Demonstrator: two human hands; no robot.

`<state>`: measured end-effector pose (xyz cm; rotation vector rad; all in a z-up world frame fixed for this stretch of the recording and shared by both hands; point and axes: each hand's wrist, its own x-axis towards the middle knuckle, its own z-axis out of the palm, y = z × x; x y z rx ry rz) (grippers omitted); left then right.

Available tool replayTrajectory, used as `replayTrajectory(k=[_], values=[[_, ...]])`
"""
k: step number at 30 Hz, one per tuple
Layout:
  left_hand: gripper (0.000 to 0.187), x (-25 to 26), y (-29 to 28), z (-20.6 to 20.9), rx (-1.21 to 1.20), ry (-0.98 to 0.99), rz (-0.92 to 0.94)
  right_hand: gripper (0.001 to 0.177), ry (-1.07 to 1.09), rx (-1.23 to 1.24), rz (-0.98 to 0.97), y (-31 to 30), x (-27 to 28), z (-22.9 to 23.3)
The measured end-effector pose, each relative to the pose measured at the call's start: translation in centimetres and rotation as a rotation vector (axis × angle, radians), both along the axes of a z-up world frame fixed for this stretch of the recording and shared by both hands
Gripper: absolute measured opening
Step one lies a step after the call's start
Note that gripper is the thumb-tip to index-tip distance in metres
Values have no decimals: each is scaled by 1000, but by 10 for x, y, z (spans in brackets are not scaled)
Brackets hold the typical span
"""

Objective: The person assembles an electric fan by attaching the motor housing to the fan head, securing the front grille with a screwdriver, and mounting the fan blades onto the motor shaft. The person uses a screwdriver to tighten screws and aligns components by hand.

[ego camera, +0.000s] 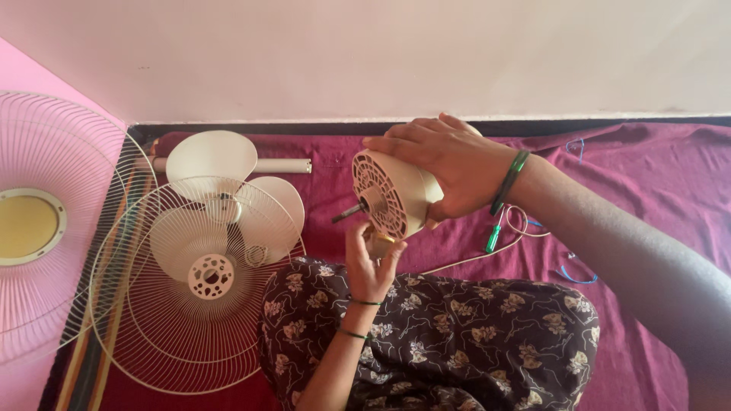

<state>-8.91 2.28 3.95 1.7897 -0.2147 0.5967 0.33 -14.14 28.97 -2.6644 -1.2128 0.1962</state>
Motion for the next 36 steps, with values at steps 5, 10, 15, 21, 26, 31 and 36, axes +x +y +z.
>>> replayTrajectory(k=[5, 10, 15, 21, 26, 31, 36], values=[[37, -9, 5, -1, 35, 122, 54, 135, -51, -23, -35, 11, -3, 1], [30, -5, 10, -3, 408, -195, 161, 135, -84, -38, -50, 23, -6, -1], [43, -17, 23, 2, 419, -324, 156, 129, -79, -61, -76, 31, -9, 1], [33, -4, 9, 0, 150, 159, 138, 129, -129, 5, -51, 33, -9, 0], [34, -16, 18, 12, 567, -388, 280, 129, -80, -9, -66, 29, -9, 2], [44, -14, 13, 11, 178, 217, 184, 129, -83, -28, -78, 29, -11, 1], [20, -5, 9, 2, 294, -97, 174, 128, -92, -15, -76, 30, -11, 3]])
